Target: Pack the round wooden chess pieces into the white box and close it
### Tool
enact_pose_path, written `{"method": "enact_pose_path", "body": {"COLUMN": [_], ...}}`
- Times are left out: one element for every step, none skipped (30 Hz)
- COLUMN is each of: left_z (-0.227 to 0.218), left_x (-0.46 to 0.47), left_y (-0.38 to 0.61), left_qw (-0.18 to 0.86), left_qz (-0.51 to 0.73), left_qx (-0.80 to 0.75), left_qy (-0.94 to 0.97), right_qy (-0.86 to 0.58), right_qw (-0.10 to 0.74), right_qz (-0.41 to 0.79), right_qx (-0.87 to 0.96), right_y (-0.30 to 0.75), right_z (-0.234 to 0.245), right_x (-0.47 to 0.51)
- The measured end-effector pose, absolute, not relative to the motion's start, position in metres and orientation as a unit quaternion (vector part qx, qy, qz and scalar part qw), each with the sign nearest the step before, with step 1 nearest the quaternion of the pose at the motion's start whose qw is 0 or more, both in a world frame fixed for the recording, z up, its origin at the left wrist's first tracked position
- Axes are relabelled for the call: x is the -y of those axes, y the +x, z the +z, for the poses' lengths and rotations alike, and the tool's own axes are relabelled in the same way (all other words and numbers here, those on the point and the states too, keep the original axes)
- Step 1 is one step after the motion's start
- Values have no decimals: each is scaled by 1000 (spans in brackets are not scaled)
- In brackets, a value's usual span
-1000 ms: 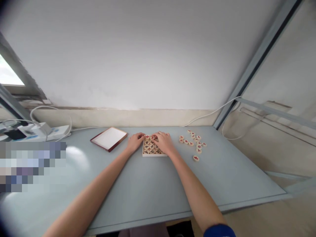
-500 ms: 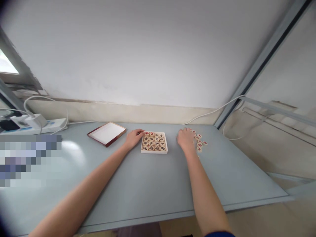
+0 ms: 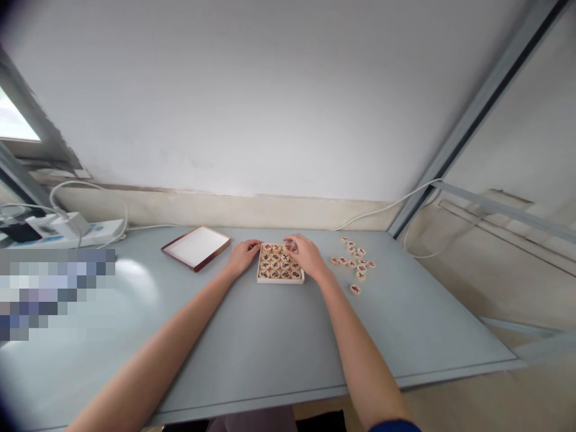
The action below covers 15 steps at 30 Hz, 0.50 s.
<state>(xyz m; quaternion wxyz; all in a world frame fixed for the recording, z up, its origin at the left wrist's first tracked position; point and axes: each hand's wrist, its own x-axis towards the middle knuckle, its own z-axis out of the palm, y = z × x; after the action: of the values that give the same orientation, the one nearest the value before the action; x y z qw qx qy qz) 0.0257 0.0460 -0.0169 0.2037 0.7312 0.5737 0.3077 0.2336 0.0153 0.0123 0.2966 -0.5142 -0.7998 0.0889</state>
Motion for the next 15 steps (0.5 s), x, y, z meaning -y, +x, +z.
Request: {"method": "enact_pose_path", "body": {"left_z": [-17,-16,-16,-15,-15,-14,-13,-13,-13,-13,-13,-13,-14,-14,-15], "left_x": [-46,-46,-46,-46,-45,-45,-45,-45,-45,-45,-46,-46,-47,-47,-47], "left_y": [26,26,26,26,26,26,26,26,26,26,26,26,26,26,26], "left_qw": [205,206,207,207,207,206,206,206,207,209,211,214,216,218,220], "left_qz": [309,310,310,310,308,306,304,303,303,304,306,308,311,314,317], "left_qx": [-572,-570,-569,-570,-572,-576,-581,-584,-586,-587,-586,-585,-582,-580,-579], "left_qy": [732,732,733,732,731,729,727,725,723,721,720,719,720,719,718], "right_qy": [-511,-511,-512,-515,-519,-527,-540,-565,-603,-647,-688,-723,-747,-759,-763], "right_qw": [295,293,292,292,291,287,278,260,232,197,161,130,106,91,85], "right_qz": [89,92,96,98,98,90,72,44,11,-18,-37,-44,-40,-31,-21], "right_qx": [803,803,802,800,798,795,791,782,763,737,706,677,655,643,640], "right_y": [230,228,226,225,226,228,232,238,246,255,265,276,285,294,300], "right_z": [11,11,10,10,11,12,13,15,17,18,19,19,18,17,16], "right_x": [-14,-14,-13,-13,-14,-14,-14,-14,-13,-13,-12,-11,-10,-9,-9]}}
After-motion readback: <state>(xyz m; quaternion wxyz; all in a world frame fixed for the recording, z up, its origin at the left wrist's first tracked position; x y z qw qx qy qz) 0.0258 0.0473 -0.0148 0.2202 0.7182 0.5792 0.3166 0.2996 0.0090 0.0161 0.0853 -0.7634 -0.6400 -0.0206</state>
